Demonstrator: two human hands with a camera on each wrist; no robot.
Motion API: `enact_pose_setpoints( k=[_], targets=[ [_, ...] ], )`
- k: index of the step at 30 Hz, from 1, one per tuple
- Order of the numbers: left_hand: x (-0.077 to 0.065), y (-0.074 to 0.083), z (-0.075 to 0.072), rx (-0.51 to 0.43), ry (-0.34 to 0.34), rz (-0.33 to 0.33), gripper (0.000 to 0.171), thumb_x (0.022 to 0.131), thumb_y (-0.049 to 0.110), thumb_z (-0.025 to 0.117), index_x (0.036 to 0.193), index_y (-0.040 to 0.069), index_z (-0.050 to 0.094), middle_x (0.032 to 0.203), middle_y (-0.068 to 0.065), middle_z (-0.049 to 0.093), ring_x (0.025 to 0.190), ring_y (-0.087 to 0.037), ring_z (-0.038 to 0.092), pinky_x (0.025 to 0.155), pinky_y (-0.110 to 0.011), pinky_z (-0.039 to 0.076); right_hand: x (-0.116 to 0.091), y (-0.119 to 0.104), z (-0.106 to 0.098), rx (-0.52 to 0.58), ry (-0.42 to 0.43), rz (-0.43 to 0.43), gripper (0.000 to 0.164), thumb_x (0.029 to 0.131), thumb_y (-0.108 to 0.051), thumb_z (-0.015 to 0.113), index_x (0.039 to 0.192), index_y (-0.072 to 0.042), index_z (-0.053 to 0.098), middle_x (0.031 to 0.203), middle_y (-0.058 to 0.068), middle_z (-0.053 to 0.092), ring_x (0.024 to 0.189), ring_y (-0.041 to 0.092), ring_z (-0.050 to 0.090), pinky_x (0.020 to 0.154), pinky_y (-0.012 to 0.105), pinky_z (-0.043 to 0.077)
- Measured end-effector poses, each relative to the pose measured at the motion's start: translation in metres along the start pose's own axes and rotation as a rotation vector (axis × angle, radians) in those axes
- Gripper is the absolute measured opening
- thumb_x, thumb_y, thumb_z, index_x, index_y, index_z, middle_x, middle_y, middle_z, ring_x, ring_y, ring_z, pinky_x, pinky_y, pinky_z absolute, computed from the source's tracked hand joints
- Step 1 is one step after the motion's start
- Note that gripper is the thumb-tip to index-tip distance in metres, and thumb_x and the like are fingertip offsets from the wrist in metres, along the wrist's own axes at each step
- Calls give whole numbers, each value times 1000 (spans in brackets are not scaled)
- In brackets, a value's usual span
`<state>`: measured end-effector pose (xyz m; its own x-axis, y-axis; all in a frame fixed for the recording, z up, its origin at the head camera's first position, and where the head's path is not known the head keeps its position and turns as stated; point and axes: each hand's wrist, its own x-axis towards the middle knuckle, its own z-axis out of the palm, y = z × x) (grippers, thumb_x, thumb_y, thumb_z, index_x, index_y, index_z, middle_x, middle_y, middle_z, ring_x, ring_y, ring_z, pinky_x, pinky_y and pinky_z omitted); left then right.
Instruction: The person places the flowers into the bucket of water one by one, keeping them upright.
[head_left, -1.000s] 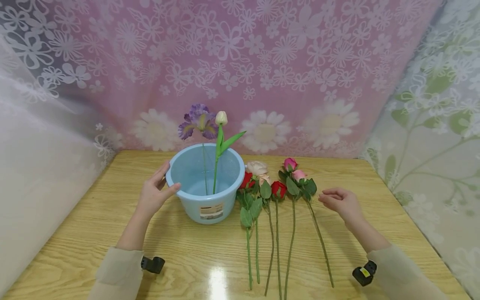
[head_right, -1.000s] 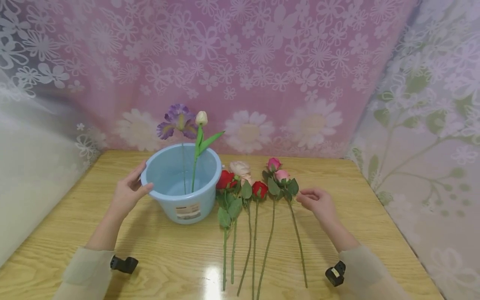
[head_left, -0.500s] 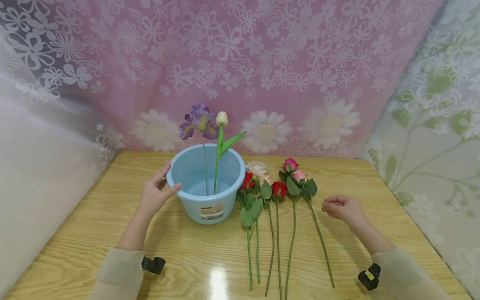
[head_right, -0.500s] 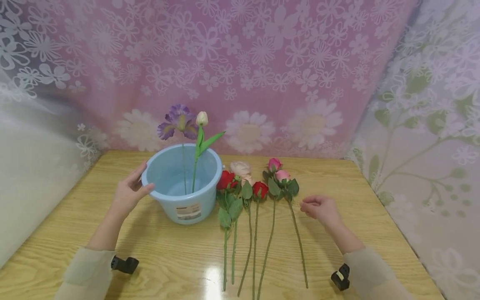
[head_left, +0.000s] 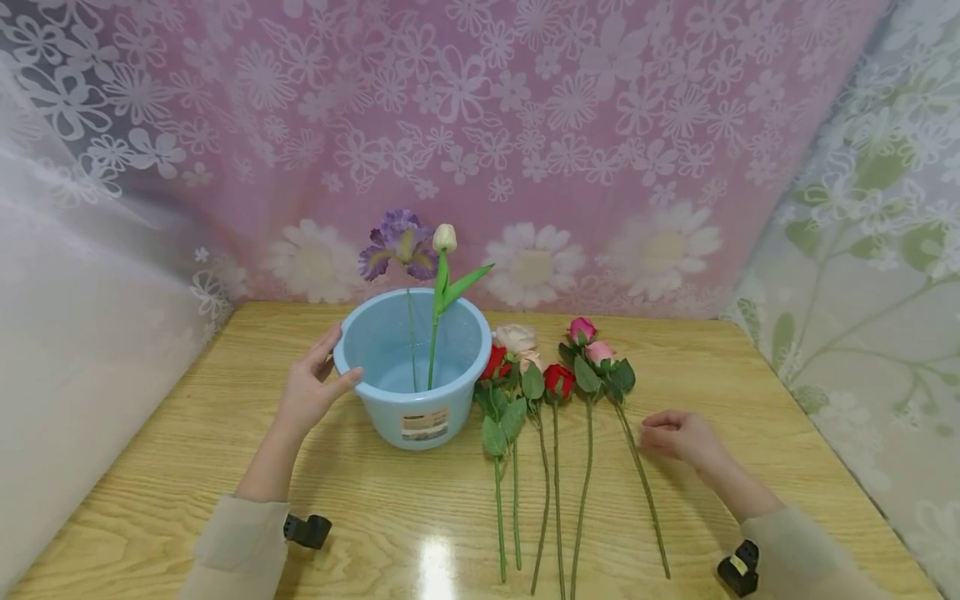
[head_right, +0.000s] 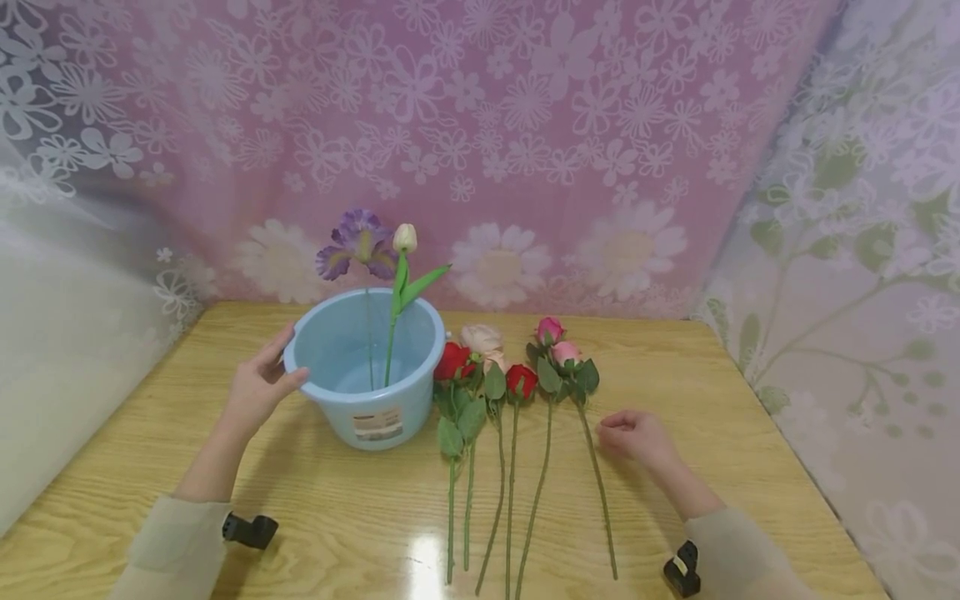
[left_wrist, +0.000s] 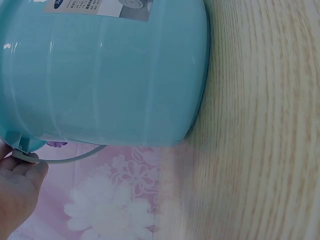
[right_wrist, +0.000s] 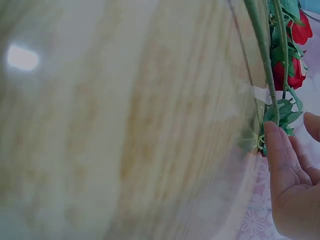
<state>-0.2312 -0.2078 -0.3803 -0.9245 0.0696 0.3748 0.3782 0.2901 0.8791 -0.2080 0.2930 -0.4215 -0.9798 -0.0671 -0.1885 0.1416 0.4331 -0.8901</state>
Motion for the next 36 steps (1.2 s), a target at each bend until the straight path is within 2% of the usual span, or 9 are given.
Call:
enact_pose_setpoints(
  k=[8,16,21,25,28,32,36],
  targets=[
    [-1,-1,-2,-4,2,6,68,80,9,65,135,-4,28,142,-16,23,129,-27,21,102,-44,25,-2,3,4,-15,-74,33,44,85,-14,58,111,19,47,92,17,63,82,21,62,72,33,53],
    [-1,-1,-2,-7,6,4,67,80,10,65,135,-3,29,142,-16,24,129,-27,22,102,-44,25,1,6,6,72,-157,70,45,85,-14,59,112,20,46,91,8,62,81,18,60,72,31,53],
    [-1,-2,-2,-3,8,1,67,80,10,65,135,-2,30,142,-15,24,128,-27,22,102,-43,25,3,5,7,123,-197,95,44,86,-13,57,114,19,44,90,8,64,80,16,61,71,28,53],
    [-1,-3,-1,-9,11,6,66,80,9,65,135,-1,30,142,-15,25,128,-26,23,102,-43,25,3,4,10,154,-208,97,46,86,-11,56,116,21,40,90,9,65,80,16,61,71,27,53],
    [-3,6,0,-13,5,4,66,80,6,64,135,-4,29,141,-18,24,128,-29,22,102,-45,25,4,4,13,177,-201,107,48,86,-9,56,117,22,37,89,9,65,79,15,62,70,26,53],
    [-3,9,0,-16,-3,-3,66,80,5,64,135,-4,29,142,-16,23,128,-29,21,102,-45,24,5,4,14,205,-201,115,47,85,-7,56,117,21,36,88,8,65,78,14,63,69,25,53],
    [-1,0,-1,-12,-1,2,67,80,9,65,136,-1,30,142,-13,23,129,-26,21,102,-44,24,5,4,15,217,-213,114,45,85,-5,56,117,21,37,87,7,65,78,14,63,68,25,53]
  ],
)
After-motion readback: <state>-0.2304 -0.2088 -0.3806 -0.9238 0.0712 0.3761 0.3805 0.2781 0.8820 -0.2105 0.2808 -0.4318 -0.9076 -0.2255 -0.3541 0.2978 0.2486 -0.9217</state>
